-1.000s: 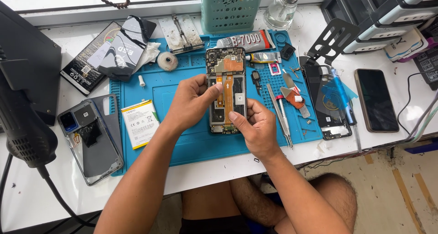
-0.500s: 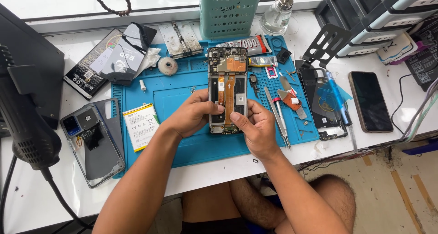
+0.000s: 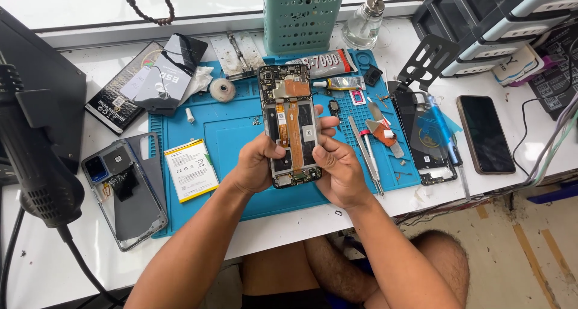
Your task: The person is assembling or repairing a mobile phone by fitting the screen into the frame and installing the battery.
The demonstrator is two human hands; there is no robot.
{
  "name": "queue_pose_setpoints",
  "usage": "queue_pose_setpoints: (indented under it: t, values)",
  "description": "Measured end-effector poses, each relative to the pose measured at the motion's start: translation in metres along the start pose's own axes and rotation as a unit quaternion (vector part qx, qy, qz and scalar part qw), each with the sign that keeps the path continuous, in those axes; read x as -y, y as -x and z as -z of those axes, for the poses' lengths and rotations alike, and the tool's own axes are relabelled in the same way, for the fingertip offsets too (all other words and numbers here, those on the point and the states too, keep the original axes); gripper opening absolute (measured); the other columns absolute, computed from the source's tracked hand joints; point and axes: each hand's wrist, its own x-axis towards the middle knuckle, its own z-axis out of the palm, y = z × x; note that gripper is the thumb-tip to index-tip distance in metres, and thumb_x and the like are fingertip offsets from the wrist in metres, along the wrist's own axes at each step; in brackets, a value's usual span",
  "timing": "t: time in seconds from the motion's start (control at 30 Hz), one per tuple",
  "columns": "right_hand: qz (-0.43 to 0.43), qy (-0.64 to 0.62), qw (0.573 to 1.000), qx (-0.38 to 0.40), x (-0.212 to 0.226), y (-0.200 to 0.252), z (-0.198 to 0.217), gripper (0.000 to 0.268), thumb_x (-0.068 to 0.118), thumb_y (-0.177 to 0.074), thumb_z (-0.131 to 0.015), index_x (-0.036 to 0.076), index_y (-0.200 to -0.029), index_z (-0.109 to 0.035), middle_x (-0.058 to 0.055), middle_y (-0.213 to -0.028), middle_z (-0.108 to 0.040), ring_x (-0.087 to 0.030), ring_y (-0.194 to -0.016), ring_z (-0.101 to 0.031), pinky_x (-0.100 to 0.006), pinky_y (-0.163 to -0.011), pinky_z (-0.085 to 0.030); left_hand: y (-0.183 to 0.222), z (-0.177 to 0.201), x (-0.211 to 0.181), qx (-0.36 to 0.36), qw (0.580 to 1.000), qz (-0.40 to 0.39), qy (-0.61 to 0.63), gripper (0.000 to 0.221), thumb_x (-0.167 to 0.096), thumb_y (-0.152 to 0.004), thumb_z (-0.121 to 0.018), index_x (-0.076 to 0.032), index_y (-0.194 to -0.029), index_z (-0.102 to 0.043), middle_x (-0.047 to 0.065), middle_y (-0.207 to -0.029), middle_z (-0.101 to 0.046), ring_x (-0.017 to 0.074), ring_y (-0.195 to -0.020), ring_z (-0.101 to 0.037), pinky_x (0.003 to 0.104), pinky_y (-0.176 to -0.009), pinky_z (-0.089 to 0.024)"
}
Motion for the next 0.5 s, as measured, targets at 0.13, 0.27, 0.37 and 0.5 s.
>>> queue_pose_setpoints:
  t: [0.13, 0.27, 0.37, 0.5]
  values:
    - [-0.020, -0.105, 0.994, -0.030, -0.043, -0.004, 0.038, 0.041, 0.013, -0.102, -0.054, -0.012, -0.134, -0.060, -0.025, -0.103, -0.073, -0.023, -0.094, -0.070, -0.037, -0.084, -0.059, -0.001, 0.007, 0.015, -0.003, 0.998, -0.021, 0.060, 0.104, -0.016, -0.066, -0.054, 0.006, -0.162, -0.023, 0.037, -0.148, -0.047, 0.0476, -0.134, -0.054, 0.056, -0.105, -0.051]
    - [-0.060, -0.163, 0.984, -0.035, -0.058, -0.006, 0.055, 0.039, 0.008, -0.100, -0.052, -0.015, -0.131, -0.060, -0.030, -0.110, -0.072, -0.035, -0.097, -0.074, -0.049, -0.087, -0.064, -0.001, 0.000, 0.005, -0.007, 0.996, -0.008, 0.084, 0.095, -0.017, -0.069, -0.053, 0.009, -0.158, -0.031, 0.036, -0.139, -0.055, 0.0432, -0.125, -0.062, 0.051, -0.103, -0.055]
    - [-0.072, -0.172, 0.981, -0.045, -0.060, -0.006, 0.057, 0.036, 0.005, -0.100, -0.053, -0.014, -0.129, -0.062, -0.027, -0.111, -0.073, -0.034, -0.098, -0.075, -0.048, -0.088, -0.064, -0.002, 0.006, 0.009, -0.013, 0.995, -0.005, 0.095, 0.092, -0.018, -0.070, -0.054, 0.014, -0.154, -0.034, 0.038, -0.130, -0.058, 0.0440, -0.116, -0.066, 0.052, -0.098, -0.057]
    - [-0.091, -0.185, 0.977, -0.054, -0.073, -0.006, 0.074, 0.033, 0.004, -0.100, -0.053, -0.014, -0.127, -0.063, -0.021, -0.110, -0.074, -0.031, -0.098, -0.076, -0.046, -0.089, -0.065, -0.006, 0.025, 0.013, -0.010, 0.997, -0.002, 0.081, 0.076, -0.019, -0.072, -0.055, 0.016, -0.140, -0.048, 0.038, -0.117, -0.064, 0.0437, -0.102, -0.072, 0.055, -0.084, -0.061]
